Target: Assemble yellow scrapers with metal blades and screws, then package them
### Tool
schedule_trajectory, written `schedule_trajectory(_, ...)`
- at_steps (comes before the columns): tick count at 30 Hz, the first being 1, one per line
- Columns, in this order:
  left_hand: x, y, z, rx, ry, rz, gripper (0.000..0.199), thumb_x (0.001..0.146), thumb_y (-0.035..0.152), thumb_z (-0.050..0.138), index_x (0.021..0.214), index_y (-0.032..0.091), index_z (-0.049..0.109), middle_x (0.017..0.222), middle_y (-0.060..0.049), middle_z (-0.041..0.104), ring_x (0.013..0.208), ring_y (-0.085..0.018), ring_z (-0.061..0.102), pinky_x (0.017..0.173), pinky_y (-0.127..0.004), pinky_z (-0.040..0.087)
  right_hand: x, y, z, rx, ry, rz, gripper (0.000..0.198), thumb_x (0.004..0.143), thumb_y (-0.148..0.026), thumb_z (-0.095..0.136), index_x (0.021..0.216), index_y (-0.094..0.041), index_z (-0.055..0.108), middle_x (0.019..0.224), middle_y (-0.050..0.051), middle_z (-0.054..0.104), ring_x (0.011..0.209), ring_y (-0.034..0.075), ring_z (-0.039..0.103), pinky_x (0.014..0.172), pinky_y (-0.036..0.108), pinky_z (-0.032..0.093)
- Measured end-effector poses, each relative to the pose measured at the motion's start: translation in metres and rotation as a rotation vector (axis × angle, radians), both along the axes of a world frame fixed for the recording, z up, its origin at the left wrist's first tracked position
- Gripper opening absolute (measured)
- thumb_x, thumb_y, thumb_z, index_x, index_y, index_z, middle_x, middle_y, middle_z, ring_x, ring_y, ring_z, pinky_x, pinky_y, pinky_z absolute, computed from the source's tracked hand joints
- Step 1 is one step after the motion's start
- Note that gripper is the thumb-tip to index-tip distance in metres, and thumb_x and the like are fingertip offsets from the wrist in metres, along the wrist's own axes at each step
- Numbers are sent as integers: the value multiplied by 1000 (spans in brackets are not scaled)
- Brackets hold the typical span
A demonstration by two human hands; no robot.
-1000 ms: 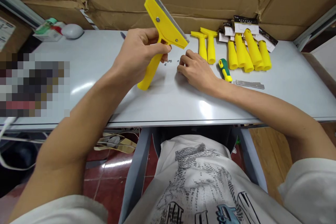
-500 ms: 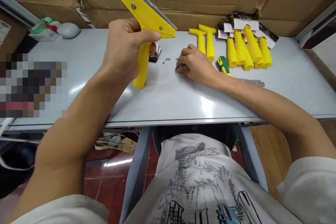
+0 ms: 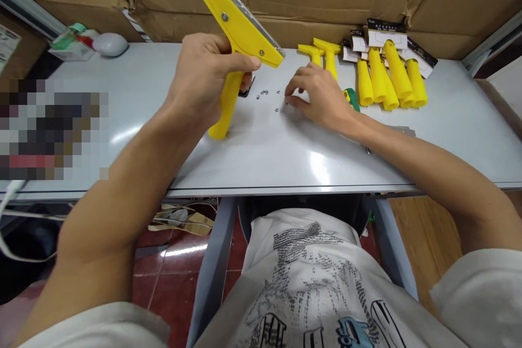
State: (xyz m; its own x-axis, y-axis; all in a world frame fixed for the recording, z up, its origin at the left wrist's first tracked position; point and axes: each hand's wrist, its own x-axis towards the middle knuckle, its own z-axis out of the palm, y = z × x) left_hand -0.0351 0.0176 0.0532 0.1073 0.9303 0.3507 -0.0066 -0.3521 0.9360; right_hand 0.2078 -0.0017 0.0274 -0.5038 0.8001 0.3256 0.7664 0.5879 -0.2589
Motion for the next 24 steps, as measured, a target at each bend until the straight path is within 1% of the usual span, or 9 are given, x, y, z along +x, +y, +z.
schedule_trajectory(2, 1, -1, -1, -18, 27, -10, 24, 64, 45, 101, 63, 32, 80, 63, -1, 65, 55, -16, 45, 59, -43, 34, 19, -7, 8, 26, 89, -29, 24, 114, -27, 64, 115, -25, 88, 124, 15, 85, 119, 36, 76, 116, 58, 60)
schedule_trajectory(4, 4, -6, -2, -8, 58, -49, 30, 66, 53, 105, 65, 33, 82, 68, -2, 70, 57, -17, 46, 61, -44, 36, 36, -13, 16, 51, 230, -56, 21, 114, -41, 71, 107, -30, 86, 121, 14, 85, 115, 38, 76, 114, 62, 61)
schedule_trajectory(8, 10, -24, -1, 21, 98, -149, 20, 72, 43, 105, 78, 33, 88, 78, -1, 72, 62, -18, 54, 66, -42, 43, 43, -25, 26, 152, 530, -6, 41, 111, -71, 78, 98, -34, 86, 115, 12, 85, 105, 33, 73, 98, 54, 63)
schedule_trajectory(10, 12, -34, 1, 21, 126, -164, 13, 79, 37, 101, 83, 31, 90, 79, -2, 73, 66, -19, 59, 70, -42, 47, 36, -32, 26, 272, 614, 76, 40, 114, -69, 77, 100, -33, 87, 117, 10, 86, 105, 30, 74, 94, 49, 63)
schedule_trajectory(12, 14, -42, 1, 34, 145, -188, 13, 85, 39, 102, 87, 31, 92, 81, -2, 75, 67, -19, 60, 71, -43, 50, 27, -38, 23, 364, 619, 168, 31, 117, -57, 76, 102, -32, 88, 121, 9, 85, 108, 28, 75, 93, 47, 65)
schedule_trajectory(14, 15, -45, 0, 60, 157, -234, 18, 88, 44, 107, 90, 34, 93, 84, -3, 79, 67, -19, 58, 68, -42, 52, 20, -42, 18, 391, 571, 217, 24, 119, -45, 73, 105, -32, 88, 125, 9, 84, 111, 27, 76, 96, 47, 68)
schedule_trajectory(16, 15, -45, -2, 114, 155, -297, 23, 86, 47, 111, 94, 34, 94, 84, -1, 80, 64, -17, 55, 62, -39, 52, 17, -41, 12, 413, 523, 208, 26, 121, -41, 68, 106, -33, 88, 127, 8, 82, 113, 26, 76, 98, 46, 72)
schedule_trajectory(20, 13, -44, -4, 144, 167, -311, 22, 89, 41, 110, 93, 29, 92, 84, 0, 81, 64, -14, 57, 59, -34, 54, 17, -34, 2, 461, 439, 113, 33, 123, -48, 61, 110, -33, 87, 128, 9, 77, 118, 27, 73, 97, 46, 75)
schedule_trajectory(24, 10, -42, -5, 206, 229, -331, 22, 93, 43, 108, 96, 31, 90, 84, -1, 81, 69, -20, 64, 60, -38, 60, 16, -36, 1, 475, 458, 132, 38, 124, -57, 59, 110, -32, 84, 123, 10, 75, 116, 27, 72, 97, 47, 76)
